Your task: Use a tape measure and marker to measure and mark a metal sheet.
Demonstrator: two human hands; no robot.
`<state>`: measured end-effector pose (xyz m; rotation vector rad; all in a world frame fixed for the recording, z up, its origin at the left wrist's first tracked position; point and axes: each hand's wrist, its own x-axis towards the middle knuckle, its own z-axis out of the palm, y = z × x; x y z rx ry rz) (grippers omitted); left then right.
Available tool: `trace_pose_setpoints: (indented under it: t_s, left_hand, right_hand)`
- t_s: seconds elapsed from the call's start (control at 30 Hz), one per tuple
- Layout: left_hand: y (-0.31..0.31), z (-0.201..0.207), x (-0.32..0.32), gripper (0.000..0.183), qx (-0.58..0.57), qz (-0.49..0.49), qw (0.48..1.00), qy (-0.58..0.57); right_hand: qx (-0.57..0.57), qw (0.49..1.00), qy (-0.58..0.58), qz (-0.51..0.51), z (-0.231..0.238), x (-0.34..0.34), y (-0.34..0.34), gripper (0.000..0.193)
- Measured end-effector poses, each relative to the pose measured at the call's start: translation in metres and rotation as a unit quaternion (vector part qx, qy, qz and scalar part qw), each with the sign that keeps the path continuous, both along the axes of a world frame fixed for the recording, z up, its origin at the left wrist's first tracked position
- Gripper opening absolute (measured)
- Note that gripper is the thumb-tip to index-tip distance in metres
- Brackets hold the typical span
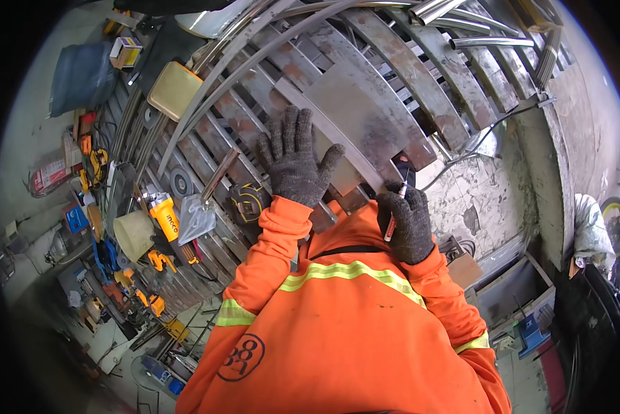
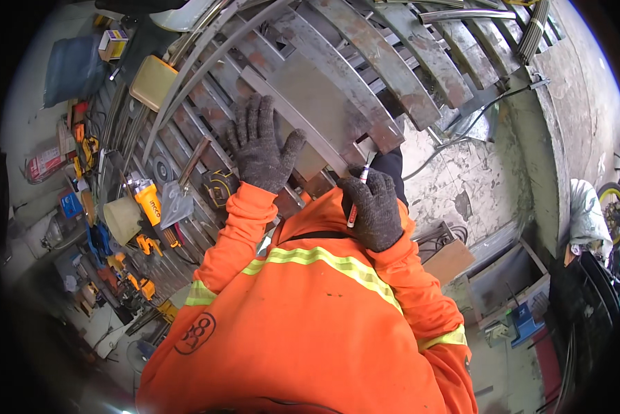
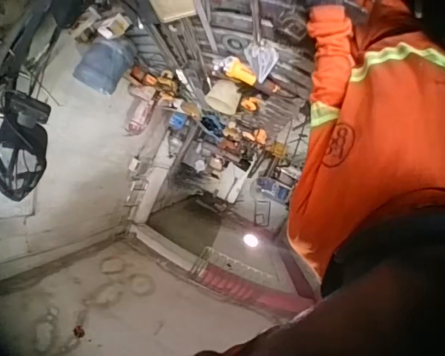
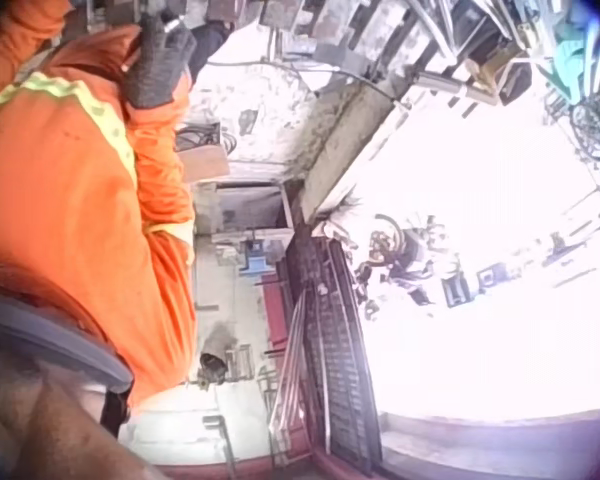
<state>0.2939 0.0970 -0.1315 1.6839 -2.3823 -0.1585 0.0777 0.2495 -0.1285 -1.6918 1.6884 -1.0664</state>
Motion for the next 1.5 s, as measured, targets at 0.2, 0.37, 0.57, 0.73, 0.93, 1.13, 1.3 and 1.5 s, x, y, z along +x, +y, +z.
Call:
trace_pose_setpoints:
  t_s: [0.2,0.37,0.57,0.73,0.93,1.13,1.3,1.5]
  left_hand:
    - [0.002,0.001,-0.002,0.09,-0.019,-0.01,0.999,-0.039]
    - [0.0,0.0,-0.001,0.087,-0.019,-0.01,1.0,-0.014]
    - [0.001,0.002,0.0,0.085,-0.02,-0.017,1.0,-0.006]
    - [0.001,0.001,-0.001,0.086,-0.026,-0.013,1.0,-0.009]
    - [0.0,0.0,-0.001,0.087,-0.024,-0.016,1.0,0.002]
    - [0.0,0.001,0.0,0.088,-0.016,-0.007,1.0,-0.005]
    - [0.001,0.002,-0.002,0.086,-0.012,-0.004,1.0,0.005]
    - [0.001,0.0,0.0,0.089,-0.009,-0.004,1.0,-0.013]
  right_hand:
    - [0.006,0.999,-0.017,0.036,0.007,-0.008,-0.004,0.046]
    - [0.018,0.998,-0.049,0.047,0.006,-0.007,0.0,0.046]
    - [0.044,0.994,-0.068,0.073,0.006,-0.01,0.002,0.046]
    - [0.049,0.996,-0.056,0.046,0.008,-0.008,0.001,0.045]
    - [0.007,0.999,-0.019,0.03,0.009,-0.008,-0.005,0.045]
    - [0.026,0.999,-0.019,0.04,0.01,-0.009,-0.006,0.046]
    - [-0.003,0.999,-0.019,0.035,0.004,-0.007,-0.005,0.047]
    - [0.005,0.999,-0.027,0.032,0.003,-0.007,-0.004,0.047]
